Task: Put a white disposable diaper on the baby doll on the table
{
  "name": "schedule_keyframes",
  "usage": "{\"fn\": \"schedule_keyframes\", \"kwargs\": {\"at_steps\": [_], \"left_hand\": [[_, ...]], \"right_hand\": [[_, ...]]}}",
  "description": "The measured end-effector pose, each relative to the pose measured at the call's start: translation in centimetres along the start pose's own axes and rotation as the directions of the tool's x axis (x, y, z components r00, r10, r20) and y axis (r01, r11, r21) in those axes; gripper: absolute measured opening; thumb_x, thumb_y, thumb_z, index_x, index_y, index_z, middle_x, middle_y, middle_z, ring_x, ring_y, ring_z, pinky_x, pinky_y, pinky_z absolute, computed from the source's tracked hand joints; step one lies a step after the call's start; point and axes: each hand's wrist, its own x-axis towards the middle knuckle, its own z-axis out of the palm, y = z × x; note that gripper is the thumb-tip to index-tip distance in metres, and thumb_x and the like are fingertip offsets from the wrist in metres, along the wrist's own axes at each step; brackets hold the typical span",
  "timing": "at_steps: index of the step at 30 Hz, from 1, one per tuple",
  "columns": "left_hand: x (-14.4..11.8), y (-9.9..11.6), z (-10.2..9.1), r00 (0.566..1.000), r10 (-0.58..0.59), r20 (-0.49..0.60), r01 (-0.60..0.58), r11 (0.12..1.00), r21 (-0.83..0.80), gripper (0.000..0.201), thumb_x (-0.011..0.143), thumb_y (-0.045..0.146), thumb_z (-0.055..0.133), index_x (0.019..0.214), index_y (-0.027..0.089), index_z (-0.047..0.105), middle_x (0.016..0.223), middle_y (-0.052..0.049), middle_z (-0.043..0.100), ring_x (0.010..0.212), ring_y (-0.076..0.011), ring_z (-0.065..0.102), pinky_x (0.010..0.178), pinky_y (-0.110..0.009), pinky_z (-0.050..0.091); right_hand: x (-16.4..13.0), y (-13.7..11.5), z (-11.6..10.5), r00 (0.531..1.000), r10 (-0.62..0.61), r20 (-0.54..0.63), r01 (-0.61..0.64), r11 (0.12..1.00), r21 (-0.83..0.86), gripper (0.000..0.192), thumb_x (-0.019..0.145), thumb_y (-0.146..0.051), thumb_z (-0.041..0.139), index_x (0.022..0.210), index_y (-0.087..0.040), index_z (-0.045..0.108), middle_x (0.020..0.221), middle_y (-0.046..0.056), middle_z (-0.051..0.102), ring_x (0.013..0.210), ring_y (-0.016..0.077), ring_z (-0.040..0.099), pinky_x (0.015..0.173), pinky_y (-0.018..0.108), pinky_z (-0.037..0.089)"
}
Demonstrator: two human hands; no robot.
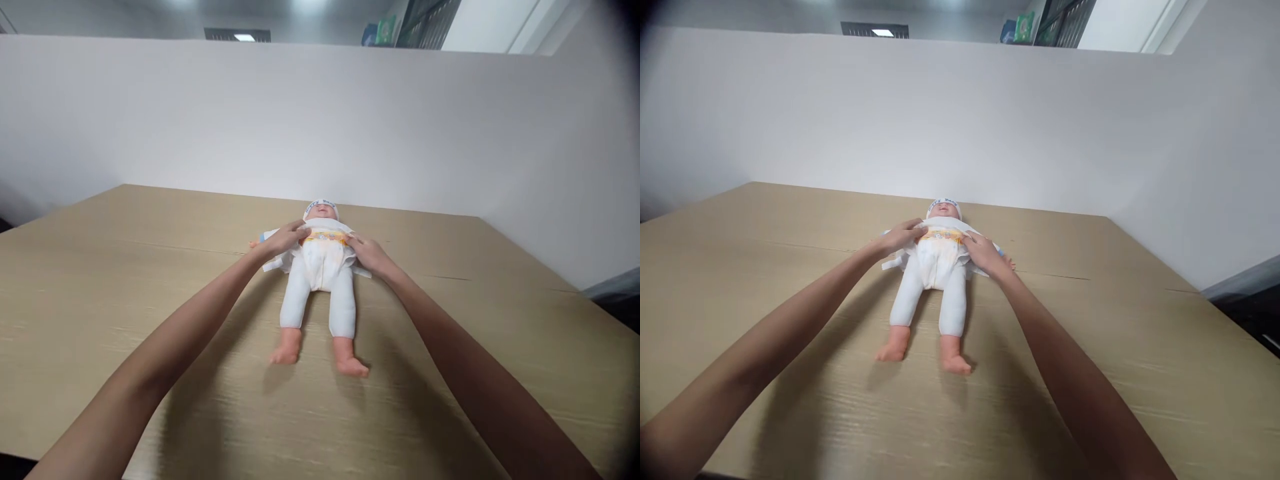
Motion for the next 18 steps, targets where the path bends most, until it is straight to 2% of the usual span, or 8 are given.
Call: {"fn": "schedule_keyframes", "kwargs": {"at_steps": [4, 7, 9, 13, 15, 18], "left_hand": [[1.0, -1.9, 0.3, 0.998, -0.022, 0.065, 0.030, 0.991, -0.129, 0.059, 0.090, 0.065, 0.069, 0.120, 0.016, 0.069, 0.114, -0.010, 0.076, 0.110, -0.0290, 0.068, 0.097, -0.039, 0.053], [-0.2, -2.6, 0.6, 0.992, -0.023, 0.127, 0.061, 0.952, -0.300, 0.060, 0.086, 0.064, 0.079, 0.120, 0.016, 0.070, 0.114, -0.011, 0.078, 0.108, -0.0285, 0.071, 0.096, -0.039, 0.054], [-1.6, -2.8, 0.6, 0.987, -0.031, 0.160, 0.087, 0.930, -0.358, 0.057, 0.085, 0.063, 0.081, 0.116, 0.016, 0.072, 0.112, -0.010, 0.078, 0.104, -0.0281, 0.072, 0.093, -0.039, 0.055], [-5.4, -2.4, 0.8, 0.969, -0.114, 0.221, 0.190, 0.912, -0.363, 0.053, 0.089, 0.067, 0.078, 0.109, 0.018, 0.074, 0.107, -0.010, 0.078, 0.098, -0.0270, 0.073, 0.081, -0.035, 0.055], [-7.2, -1.9, 1.0, 0.953, -0.140, 0.269, 0.234, 0.903, -0.359, 0.051, 0.092, 0.067, 0.075, 0.107, 0.019, 0.075, 0.103, -0.008, 0.077, 0.091, -0.0245, 0.072, 0.075, -0.032, 0.054], [-9.0, -1.3, 1.0, 0.941, -0.150, 0.304, 0.258, 0.898, -0.357, 0.050, 0.092, 0.068, 0.075, 0.101, 0.019, 0.074, 0.097, -0.006, 0.075, 0.083, -0.0210, 0.070, 0.069, -0.031, 0.052]], "right_hand": [[1.3, 1.1, 1.1, 0.999, 0.039, 0.030, -0.042, 0.993, 0.106, 0.041, 0.096, -0.044, 0.054, 0.113, -0.017, 0.080, 0.128, 0.009, 0.080, 0.117, 0.0254, 0.071, 0.108, 0.040, 0.054], [-0.2, 0.6, 1.2, 0.998, 0.057, 0.035, -0.061, 0.988, 0.143, 0.041, 0.097, -0.044, 0.057, 0.120, -0.020, 0.080, 0.140, 0.007, 0.076, 0.131, 0.0279, 0.066, 0.116, 0.043, 0.050], [-1.9, -0.2, 1.0, 0.996, 0.076, 0.039, -0.081, 0.986, 0.146, 0.039, 0.096, -0.045, 0.060, 0.120, -0.022, 0.081, 0.143, 0.006, 0.075, 0.136, 0.0318, 0.064, 0.118, 0.047, 0.049], [-5.8, -1.4, 0.7, 0.992, 0.109, 0.068, -0.117, 0.985, 0.126, 0.036, 0.097, -0.050, 0.062, 0.114, -0.025, 0.083, 0.133, 0.006, 0.080, 0.136, 0.0376, 0.065, 0.118, 0.051, 0.050], [-7.7, -1.7, 0.5, 0.989, 0.093, 0.119, -0.108, 0.986, 0.128, 0.039, 0.098, -0.056, 0.062, 0.112, -0.026, 0.083, 0.126, 0.006, 0.082, 0.129, 0.0369, 0.068, 0.115, 0.050, 0.053], [-9.6, -1.8, -0.2, 0.973, 0.063, 0.222, -0.095, 0.986, 0.135, 0.047, 0.098, -0.066, 0.061, 0.109, -0.025, 0.080, 0.114, 0.006, 0.083, 0.112, 0.0320, 0.074, 0.100, 0.043, 0.060]]}}
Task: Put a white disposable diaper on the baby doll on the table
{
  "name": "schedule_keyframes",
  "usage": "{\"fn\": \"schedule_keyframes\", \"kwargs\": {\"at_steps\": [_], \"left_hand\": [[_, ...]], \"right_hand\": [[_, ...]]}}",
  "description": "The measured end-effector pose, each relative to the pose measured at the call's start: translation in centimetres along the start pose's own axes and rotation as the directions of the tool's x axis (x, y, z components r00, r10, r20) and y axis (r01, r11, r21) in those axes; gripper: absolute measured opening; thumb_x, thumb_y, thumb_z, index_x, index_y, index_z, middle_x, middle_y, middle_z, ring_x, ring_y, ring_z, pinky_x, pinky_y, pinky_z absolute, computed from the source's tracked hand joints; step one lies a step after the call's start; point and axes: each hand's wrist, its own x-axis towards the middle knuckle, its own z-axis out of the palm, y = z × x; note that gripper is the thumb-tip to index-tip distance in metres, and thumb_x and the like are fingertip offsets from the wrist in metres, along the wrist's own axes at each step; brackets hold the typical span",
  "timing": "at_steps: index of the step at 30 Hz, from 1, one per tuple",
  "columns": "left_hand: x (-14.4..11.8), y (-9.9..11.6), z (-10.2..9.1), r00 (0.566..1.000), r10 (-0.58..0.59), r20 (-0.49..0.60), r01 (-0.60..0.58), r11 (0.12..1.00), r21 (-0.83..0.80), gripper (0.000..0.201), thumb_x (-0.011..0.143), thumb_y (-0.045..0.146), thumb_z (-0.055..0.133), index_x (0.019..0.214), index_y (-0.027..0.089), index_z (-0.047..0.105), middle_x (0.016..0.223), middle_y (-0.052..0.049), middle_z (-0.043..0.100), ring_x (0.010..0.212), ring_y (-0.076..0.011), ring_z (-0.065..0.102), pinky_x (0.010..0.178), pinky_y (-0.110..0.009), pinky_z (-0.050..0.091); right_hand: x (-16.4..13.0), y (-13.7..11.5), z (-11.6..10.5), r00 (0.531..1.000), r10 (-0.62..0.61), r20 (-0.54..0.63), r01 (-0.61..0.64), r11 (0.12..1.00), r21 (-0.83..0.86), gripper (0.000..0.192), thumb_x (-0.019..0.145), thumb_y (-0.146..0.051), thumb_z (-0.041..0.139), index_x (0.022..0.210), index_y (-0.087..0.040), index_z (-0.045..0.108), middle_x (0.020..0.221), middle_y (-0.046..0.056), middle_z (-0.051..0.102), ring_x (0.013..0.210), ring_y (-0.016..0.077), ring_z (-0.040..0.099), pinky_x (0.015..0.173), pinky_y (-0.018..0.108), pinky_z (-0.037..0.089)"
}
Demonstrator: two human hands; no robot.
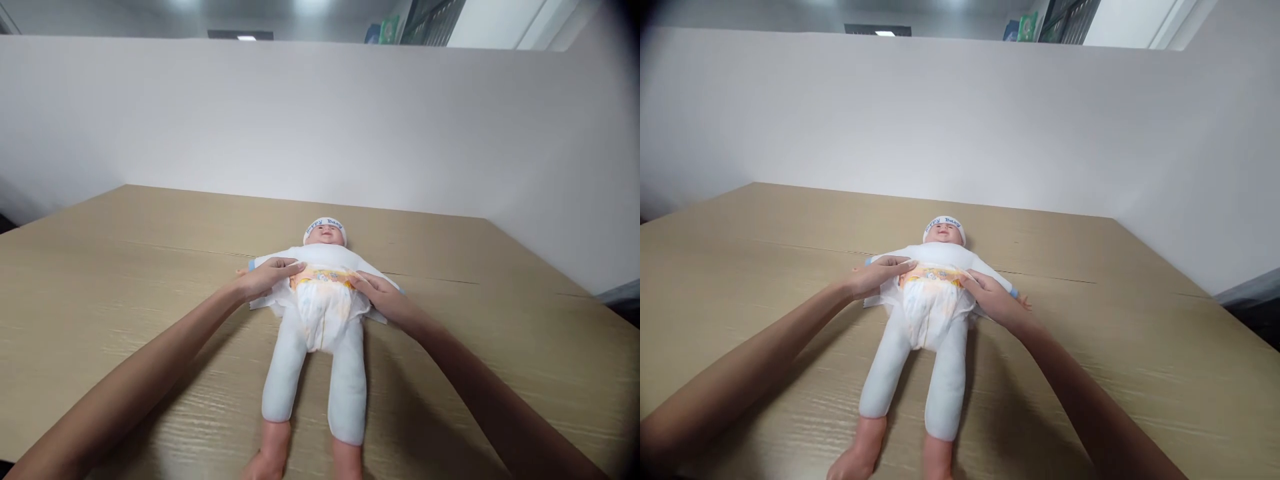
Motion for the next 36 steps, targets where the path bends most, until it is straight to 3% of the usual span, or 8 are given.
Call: {"fn": "schedule_keyframes", "kwargs": {"at_steps": [2, 5, 9, 13, 16, 19, 30, 36], "left_hand": [[-0.6, 0.3, 0.0, 0.999, 0.016, -0.048, -0.014, 0.999, 0.039, 0.049, 0.090, 0.066, 0.077, 0.105, 0.019, 0.074, 0.095, -0.005, 0.073, 0.081, -0.0193, 0.069, 0.069, -0.030, 0.052], [-1.3, 1.4, -0.2, 0.980, 0.071, -0.186, -0.031, 0.977, 0.212, 0.051, 0.091, 0.060, 0.077, 0.125, 0.023, 0.070, 0.093, -0.002, 0.072, 0.084, -0.0196, 0.068, 0.075, -0.032, 0.052], [-2.1, 3.1, 1.1, 0.894, 0.330, -0.303, -0.117, 0.825, 0.553, 0.038, 0.100, 0.047, 0.066, 0.129, 0.023, 0.064, 0.122, -0.008, 0.074, 0.111, -0.0259, 0.068, 0.095, -0.041, 0.053], [-1.6, 4.0, 5.2, 0.821, 0.565, -0.079, -0.267, 0.503, 0.822, 0.027, 0.106, 0.044, 0.056, 0.121, 0.024, 0.067, 0.133, -0.010, 0.072, 0.128, -0.0314, 0.060, 0.111, -0.050, 0.047], [-0.4, 3.8, 8.4, 0.825, 0.552, 0.117, -0.339, 0.318, 0.885, 0.031, 0.107, 0.048, 0.055, 0.119, 0.025, 0.071, 0.130, -0.010, 0.073, 0.130, -0.0337, 0.059, 0.115, -0.054, 0.043], [0.8, 3.3, 10.4, 0.855, 0.495, 0.154, -0.299, 0.228, 0.927, 0.035, 0.105, 0.054, 0.058, 0.120, 0.026, 0.073, 0.132, -0.010, 0.071, 0.131, -0.0368, 0.055, 0.113, -0.058, 0.043], [2.0, 1.9, 10.7, 0.862, 0.496, 0.105, -0.219, 0.177, 0.960, 0.053, 0.087, 0.064, 0.076, 0.127, 0.029, 0.071, 0.138, -0.009, 0.067, 0.129, -0.0427, 0.050, 0.109, -0.062, 0.042], [1.9, 2.3, 11.1, 0.875, 0.475, 0.094, -0.201, 0.179, 0.963, 0.059, 0.083, 0.064, 0.080, 0.128, 0.028, 0.071, 0.140, -0.011, 0.066, 0.130, -0.0429, 0.050, 0.109, -0.062, 0.042]], "right_hand": [[-0.8, 0.1, -0.5, 1.000, -0.010, 0.010, 0.010, 1.000, -0.014, 0.048, 0.097, -0.068, 0.061, 0.108, -0.024, 0.078, 0.107, 0.005, 0.082, 0.100, 0.0277, 0.075, 0.089, 0.038, 0.062], [-1.7, 0.7, -1.2, 0.994, -0.013, -0.113, 0.008, 0.999, -0.045, 0.044, 0.096, -0.064, 0.064, 0.107, -0.023, 0.074, 0.094, 0.005, 0.080, 0.083, 0.0241, 0.074, 0.077, 0.035, 0.061], [-4.0, 2.6, -1.4, 0.937, -0.095, -0.335, -0.012, 0.953, -0.304, 0.032, 0.097, -0.054, 0.061, 0.099, -0.023, 0.071, 0.089, 0.007, 0.079, 0.079, 0.0245, 0.073, 0.075, 0.037, 0.056], [-6.7, 4.8, -0.3, 0.899, -0.215, -0.382, -0.033, 0.836, -0.548, 0.031, 0.099, -0.054, 0.057, 0.095, -0.025, 0.068, 0.089, 0.007, 0.077, 0.076, 0.0249, 0.069, 0.069, 0.036, 0.050], [-7.7, 6.2, 0.5, 0.869, -0.301, -0.392, -0.003, 0.790, -0.613, 0.032, 0.100, -0.056, 0.055, 0.095, -0.026, 0.064, 0.085, 0.007, 0.073, 0.080, 0.0274, 0.068, 0.073, 0.039, 0.051], [-7.7, 7.0, 0.8, 0.868, -0.303, -0.393, 0.003, 0.795, -0.607, 0.034, 0.101, -0.058, 0.053, 0.091, -0.027, 0.059, 0.076, 0.004, 0.068, 0.076, 0.0270, 0.066, 0.075, 0.039, 0.051], [-7.8, 6.7, 0.2, 0.927, 0.070, -0.368, -0.241, 0.863, -0.443, 0.041, 0.088, -0.066, 0.067, 0.078, -0.026, 0.059, 0.067, 0.000, 0.064, 0.063, 0.0205, 0.057, 0.058, 0.030, 0.035], [-7.3, 5.2, -1.5, 0.983, 0.034, -0.179, -0.054, 0.993, -0.106, 0.056, 0.090, -0.075, 0.056, 0.067, -0.025, 0.047, 0.066, -0.004, 0.045, 0.066, 0.0167, 0.044, 0.065, 0.030, 0.035]]}}
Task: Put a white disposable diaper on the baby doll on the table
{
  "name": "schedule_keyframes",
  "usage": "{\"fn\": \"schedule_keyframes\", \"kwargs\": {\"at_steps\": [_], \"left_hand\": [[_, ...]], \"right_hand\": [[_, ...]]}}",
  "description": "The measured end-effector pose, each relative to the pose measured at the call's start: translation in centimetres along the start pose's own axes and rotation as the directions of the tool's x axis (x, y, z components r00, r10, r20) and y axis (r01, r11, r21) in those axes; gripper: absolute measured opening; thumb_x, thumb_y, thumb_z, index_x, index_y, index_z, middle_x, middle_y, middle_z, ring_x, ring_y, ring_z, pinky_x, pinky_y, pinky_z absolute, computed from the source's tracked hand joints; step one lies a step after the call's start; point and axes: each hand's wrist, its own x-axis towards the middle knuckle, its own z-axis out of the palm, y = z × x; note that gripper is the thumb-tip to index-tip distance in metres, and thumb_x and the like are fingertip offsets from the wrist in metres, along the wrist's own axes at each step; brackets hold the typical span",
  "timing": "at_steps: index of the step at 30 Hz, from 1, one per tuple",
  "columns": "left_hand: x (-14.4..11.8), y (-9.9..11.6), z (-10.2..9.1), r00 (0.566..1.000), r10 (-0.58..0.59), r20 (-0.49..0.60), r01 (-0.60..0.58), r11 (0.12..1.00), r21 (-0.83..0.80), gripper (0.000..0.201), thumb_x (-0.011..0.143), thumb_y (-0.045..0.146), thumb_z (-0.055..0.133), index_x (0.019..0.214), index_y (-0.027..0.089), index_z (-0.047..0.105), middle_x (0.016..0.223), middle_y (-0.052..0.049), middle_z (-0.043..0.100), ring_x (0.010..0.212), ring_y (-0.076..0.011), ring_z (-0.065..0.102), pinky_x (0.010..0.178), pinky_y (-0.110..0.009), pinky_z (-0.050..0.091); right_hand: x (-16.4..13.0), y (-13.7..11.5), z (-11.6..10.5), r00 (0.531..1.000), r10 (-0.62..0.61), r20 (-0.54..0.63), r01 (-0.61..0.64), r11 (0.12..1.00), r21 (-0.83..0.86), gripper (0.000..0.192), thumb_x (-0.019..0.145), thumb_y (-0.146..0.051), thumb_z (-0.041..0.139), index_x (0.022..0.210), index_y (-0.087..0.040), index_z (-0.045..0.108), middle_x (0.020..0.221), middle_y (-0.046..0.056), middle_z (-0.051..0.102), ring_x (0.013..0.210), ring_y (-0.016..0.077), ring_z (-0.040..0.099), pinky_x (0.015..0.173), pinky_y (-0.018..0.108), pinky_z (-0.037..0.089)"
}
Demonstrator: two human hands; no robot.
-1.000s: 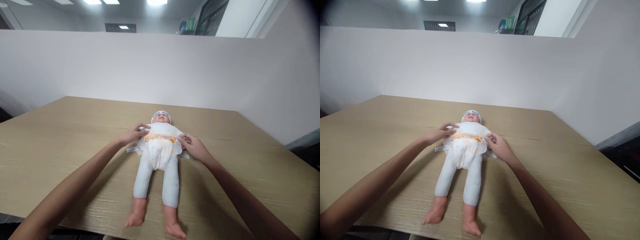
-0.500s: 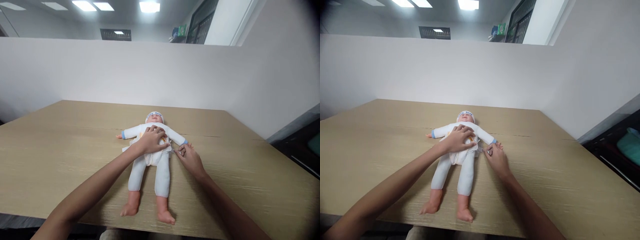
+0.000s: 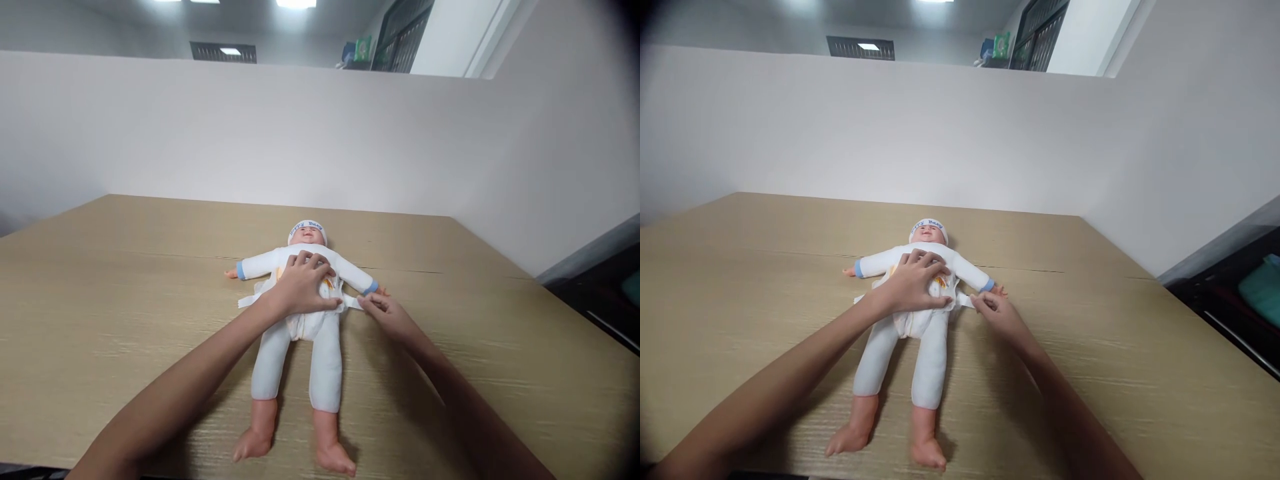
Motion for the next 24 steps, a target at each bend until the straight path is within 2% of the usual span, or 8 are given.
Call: {"fn": "schedule_keyframes", "kwargs": {"at_steps": [4, 11, 13, 16, 18, 20, 22, 24], "left_hand": [[0.0, 0.2, -0.3, 0.999, -0.027, 0.018, 0.026, 1.000, 0.011, 0.060, 0.082, 0.064, 0.078, 0.129, 0.027, 0.071, 0.140, -0.010, 0.065, 0.130, -0.0410, 0.050, 0.110, -0.059, 0.042], [0.0, 0.1, 0.0, 0.999, -0.047, 0.009, 0.047, 0.999, -0.020, 0.056, 0.083, 0.060, 0.077, 0.127, 0.027, 0.069, 0.140, -0.009, 0.066, 0.132, -0.0411, 0.049, 0.108, -0.059, 0.043], [0.0, 0.0, 0.0, 0.999, -0.050, 0.018, 0.051, 0.998, -0.042, 0.056, 0.084, 0.058, 0.077, 0.129, 0.026, 0.068, 0.138, -0.010, 0.067, 0.132, -0.0422, 0.048, 0.108, -0.060, 0.043], [0.0, -0.8, -0.9, 0.996, -0.029, 0.083, 0.039, 0.991, -0.126, 0.061, 0.084, 0.054, 0.079, 0.136, 0.026, 0.064, 0.142, -0.011, 0.065, 0.137, -0.0436, 0.045, 0.112, -0.063, 0.040], [0.0, -2.0, -1.9, 0.987, 0.006, 0.158, 0.028, 0.976, -0.217, 0.072, 0.084, 0.056, 0.081, 0.146, 0.028, 0.059, 0.147, -0.011, 0.063, 0.143, -0.0436, 0.043, 0.116, -0.062, 0.039], [-0.2, -3.4, -2.7, 0.975, 0.047, 0.217, 0.026, 0.948, -0.318, 0.078, 0.086, 0.061, 0.080, 0.153, 0.031, 0.055, 0.147, -0.011, 0.063, 0.143, -0.0407, 0.046, 0.115, -0.057, 0.043], [-0.5, -4.5, -3.1, 0.973, 0.087, 0.215, 0.006, 0.918, -0.397, 0.074, 0.090, 0.063, 0.077, 0.155, 0.033, 0.057, 0.145, -0.011, 0.065, 0.140, -0.0370, 0.052, 0.113, -0.051, 0.047], [-0.9, -5.1, -2.9, 0.982, 0.122, 0.146, -0.048, 0.900, -0.433, 0.066, 0.094, 0.060, 0.074, 0.153, 0.034, 0.059, 0.146, -0.009, 0.066, 0.141, -0.0355, 0.053, 0.117, -0.052, 0.044]], "right_hand": [[1.5, -2.1, -0.6, 0.999, -0.014, 0.034, 0.009, 0.990, 0.139, 0.055, 0.092, -0.075, 0.057, 0.071, -0.025, 0.046, 0.066, -0.006, 0.037, 0.065, 0.0152, 0.037, 0.064, 0.030, 0.033], [5.0, -6.5, 2.2, 0.986, -0.104, 0.127, 0.097, 0.993, 0.060, 0.048, 0.099, -0.064, 0.056, 0.073, -0.024, 0.051, 0.068, -0.005, 0.049, 0.066, 0.0150, 0.046, 0.066, 0.030, 0.037], [5.2, -6.9, 3.2, 0.990, -0.108, 0.095, 0.104, 0.993, 0.048, 0.044, 0.100, -0.061, 0.055, 0.077, -0.024, 0.054, 0.071, -0.004, 0.055, 0.067, 0.0160, 0.050, 0.066, 0.031, 0.040], [3.9, -6.9, 4.3, 0.987, -0.154, -0.042, 0.157, 0.986, 0.062, 0.037, 0.101, -0.058, 0.059, 0.089, -0.023, 0.060, 0.083, 0.000, 0.064, 0.075, 0.0187, 0.058, 0.071, 0.033, 0.048], [2.3, -6.6, 4.7, 0.957, -0.248, -0.151, 0.258, 0.965, 0.051, 0.031, 0.102, -0.054, 0.062, 0.100, -0.022, 0.064, 0.099, 0.006, 0.070, 0.089, 0.0222, 0.066, 0.082, 0.037, 0.055], [0.7, -6.2, 5.0, 0.908, -0.373, -0.193, 0.379, 0.925, -0.004, 0.027, 0.106, -0.046, 0.059, 0.117, -0.023, 0.068, 0.122, 0.010, 0.072, 0.114, 0.0264, 0.068, 0.102, 0.043, 0.056], [-0.6, -5.6, 5.1, 0.866, -0.479, -0.147, 0.474, 0.878, -0.069, 0.034, 0.110, -0.039, 0.054, 0.140, -0.026, 0.063, 0.146, 0.011, 0.066, 0.140, 0.0283, 0.058, 0.121, 0.050, 0.046], [-1.3, -5.1, 5.2, 0.842, -0.533, -0.080, 0.523, 0.844, -0.120, 0.046, 0.112, -0.037, 0.050, 0.157, -0.029, 0.052, 0.161, 0.010, 0.057, 0.153, 0.0283, 0.049, 0.130, 0.054, 0.036]]}}
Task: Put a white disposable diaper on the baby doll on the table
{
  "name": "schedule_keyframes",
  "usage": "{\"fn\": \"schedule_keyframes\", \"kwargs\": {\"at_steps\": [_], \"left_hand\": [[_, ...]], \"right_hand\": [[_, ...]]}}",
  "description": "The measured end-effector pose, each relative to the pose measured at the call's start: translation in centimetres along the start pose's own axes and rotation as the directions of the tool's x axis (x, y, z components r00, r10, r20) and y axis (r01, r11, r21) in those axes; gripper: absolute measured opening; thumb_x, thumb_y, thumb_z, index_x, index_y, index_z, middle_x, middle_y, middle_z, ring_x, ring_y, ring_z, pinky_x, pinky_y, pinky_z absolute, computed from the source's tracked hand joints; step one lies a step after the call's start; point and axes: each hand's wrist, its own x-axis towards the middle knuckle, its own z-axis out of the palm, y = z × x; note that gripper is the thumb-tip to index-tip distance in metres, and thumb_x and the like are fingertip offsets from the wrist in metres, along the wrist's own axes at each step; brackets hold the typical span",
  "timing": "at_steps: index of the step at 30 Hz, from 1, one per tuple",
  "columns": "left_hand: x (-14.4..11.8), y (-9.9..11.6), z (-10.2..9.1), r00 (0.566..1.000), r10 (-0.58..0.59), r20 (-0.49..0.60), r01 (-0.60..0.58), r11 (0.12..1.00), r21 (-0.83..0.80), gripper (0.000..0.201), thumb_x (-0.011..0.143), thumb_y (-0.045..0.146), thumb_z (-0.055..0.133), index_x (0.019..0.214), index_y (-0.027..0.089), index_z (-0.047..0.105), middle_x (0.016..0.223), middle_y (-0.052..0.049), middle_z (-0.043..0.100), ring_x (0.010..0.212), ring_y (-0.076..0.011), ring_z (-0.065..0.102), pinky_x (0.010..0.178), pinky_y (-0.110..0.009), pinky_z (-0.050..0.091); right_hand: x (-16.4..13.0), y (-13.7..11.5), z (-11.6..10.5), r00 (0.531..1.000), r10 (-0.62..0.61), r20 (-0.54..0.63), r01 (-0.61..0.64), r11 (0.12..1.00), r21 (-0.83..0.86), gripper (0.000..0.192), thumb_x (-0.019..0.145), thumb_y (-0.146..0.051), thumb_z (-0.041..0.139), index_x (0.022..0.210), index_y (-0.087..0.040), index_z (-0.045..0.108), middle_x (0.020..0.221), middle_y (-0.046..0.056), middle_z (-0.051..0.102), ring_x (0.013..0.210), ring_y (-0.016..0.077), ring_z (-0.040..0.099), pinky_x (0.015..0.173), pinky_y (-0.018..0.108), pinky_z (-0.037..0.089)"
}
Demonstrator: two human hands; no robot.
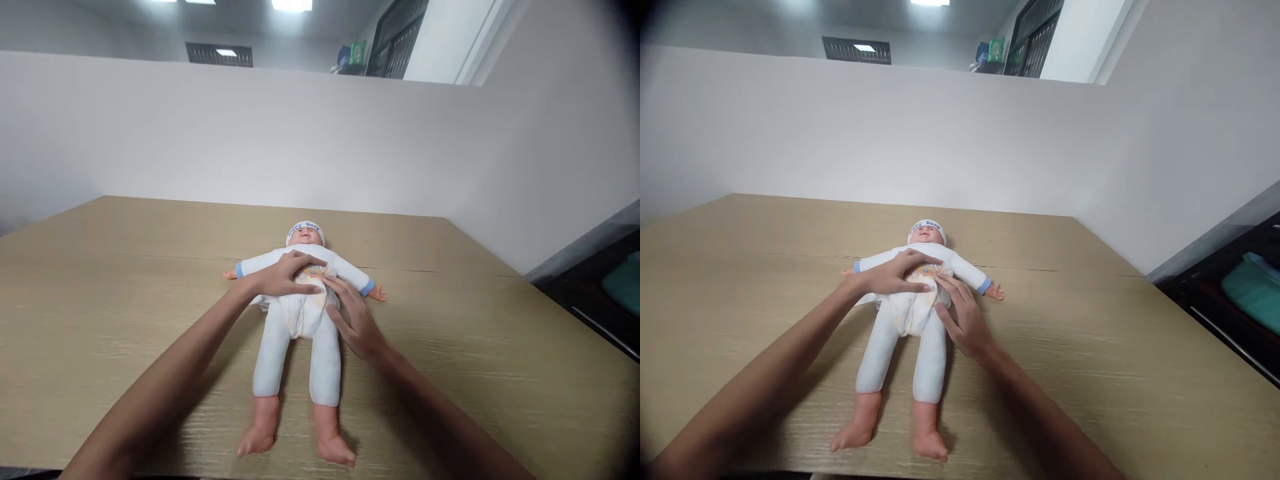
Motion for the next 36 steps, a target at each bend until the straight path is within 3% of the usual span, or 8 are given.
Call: {"fn": "schedule_keyframes", "kwargs": {"at_steps": [4, 9, 12, 15, 20, 25, 31, 36], "left_hand": [[-0.7, -0.4, 1.5, 0.988, 0.082, -0.130, -0.080, 0.997, 0.020, 0.062, 0.096, 0.053, 0.073, 0.152, 0.032, 0.059, 0.154, -0.008, 0.064, 0.145, -0.0365, 0.049, 0.126, -0.057, 0.035], [-1.9, -0.6, 2.4, 0.953, 0.078, -0.294, -0.090, 0.996, -0.025, 0.058, 0.103, 0.050, 0.065, 0.155, 0.027, 0.053, 0.156, -0.011, 0.061, 0.144, -0.0338, 0.055, 0.123, -0.051, 0.042], [-4.1, -1.2, 2.3, 0.892, 0.044, -0.450, -0.025, 0.999, 0.048, 0.043, 0.109, 0.045, 0.053, 0.147, 0.025, 0.056, 0.149, -0.011, 0.065, 0.140, -0.0309, 0.059, 0.120, -0.049, 0.044], [-7.4, -2.8, 1.9, 0.850, -0.052, -0.524, 0.151, 0.977, 0.148, 0.033, 0.109, 0.047, 0.050, 0.130, 0.025, 0.062, 0.134, -0.010, 0.071, 0.128, -0.0304, 0.064, 0.111, -0.048, 0.048], [-11.3, -5.8, 1.8, 0.852, -0.275, -0.446, 0.410, 0.880, 0.240, 0.033, 0.103, 0.055, 0.055, 0.102, 0.023, 0.062, 0.105, -0.009, 0.074, 0.102, -0.0312, 0.066, 0.101, -0.050, 0.048], [-11.2, -6.2, 2.6, 0.848, -0.355, -0.393, 0.494, 0.797, 0.347, 0.027, 0.097, 0.049, 0.061, 0.092, 0.022, 0.058, 0.100, -0.012, 0.073, 0.113, -0.0374, 0.063, 0.102, -0.053, 0.045], [-11.4, -6.2, 2.3, 0.761, -0.480, -0.436, 0.541, 0.841, 0.018, 0.031, 0.089, 0.048, 0.070, 0.076, 0.022, 0.057, 0.088, -0.010, 0.069, 0.095, -0.0329, 0.063, 0.091, -0.046, 0.047], [-10.8, -5.8, 0.7, 0.763, -0.490, -0.421, 0.465, 0.869, -0.170, 0.045, 0.098, 0.055, 0.055, 0.068, 0.021, 0.054, 0.070, -0.001, 0.059, 0.073, -0.0201, 0.056, 0.073, -0.032, 0.044]], "right_hand": [[-0.3, 0.6, 0.1, 0.997, -0.026, 0.066, 0.030, 0.998, -0.061, 0.053, 0.114, -0.038, 0.046, 0.166, -0.030, 0.044, 0.169, 0.008, 0.050, 0.158, 0.0281, 0.043, 0.132, 0.055, 0.033], [0.1, 0.6, -0.2, 0.994, -0.064, 0.084, 0.075, 0.988, -0.135, 0.053, 0.114, -0.037, 0.044, 0.167, -0.032, 0.043, 0.168, 0.008, 0.050, 0.157, 0.0282, 0.044, 0.130, 0.054, 0.036], [0.4, 0.1, -0.8, 0.995, -0.095, 0.042, 0.101, 0.980, -0.173, 0.050, 0.114, -0.035, 0.044, 0.164, -0.031, 0.047, 0.164, 0.009, 0.055, 0.153, 0.0294, 0.049, 0.127, 0.056, 0.039], [1.5, -1.1, -1.2, 0.992, -0.116, -0.043, 0.106, 0.975, -0.195, 0.041, 0.112, -0.034, 0.049, 0.152, -0.030, 0.057, 0.151, 0.010, 0.064, 0.142, 0.0308, 0.057, 0.121, 0.055, 0.044], [5.7, -4.7, -0.2, 0.989, -0.137, 0.053, 0.145, 0.972, -0.183, 0.019, 0.110, -0.031, 0.054, 0.120, -0.025, 0.070, 0.117, 0.009, 0.074, 0.113, 0.0282, 0.067, 0.102, 0.047, 0.052], [9.9, -6.8, 2.4, 0.958, -0.095, 0.272, 0.187, 0.923, -0.337, 0.013, 0.106, -0.030, 0.062, 0.103, -0.023, 0.072, 0.105, 0.008, 0.071, 0.103, 0.0265, 0.064, 0.092, 0.042, 0.051], [10.9, -5.2, 4.6, 0.965, -0.022, 0.260, 0.127, 0.910, -0.394, 0.004, 0.095, -0.028, 0.073, 0.097, -0.024, 0.074, 0.091, 0.004, 0.068, 0.094, 0.0251, 0.061, 0.086, 0.039, 0.047], [10.9, -4.4, 4.8, 0.969, 0.017, 0.248, 0.068, 0.941, -0.331, 0.006, 0.091, -0.028, 0.076, 0.095, -0.024, 0.073, 0.089, 0.003, 0.067, 0.092, 0.0244, 0.060, 0.083, 0.037, 0.046]]}}
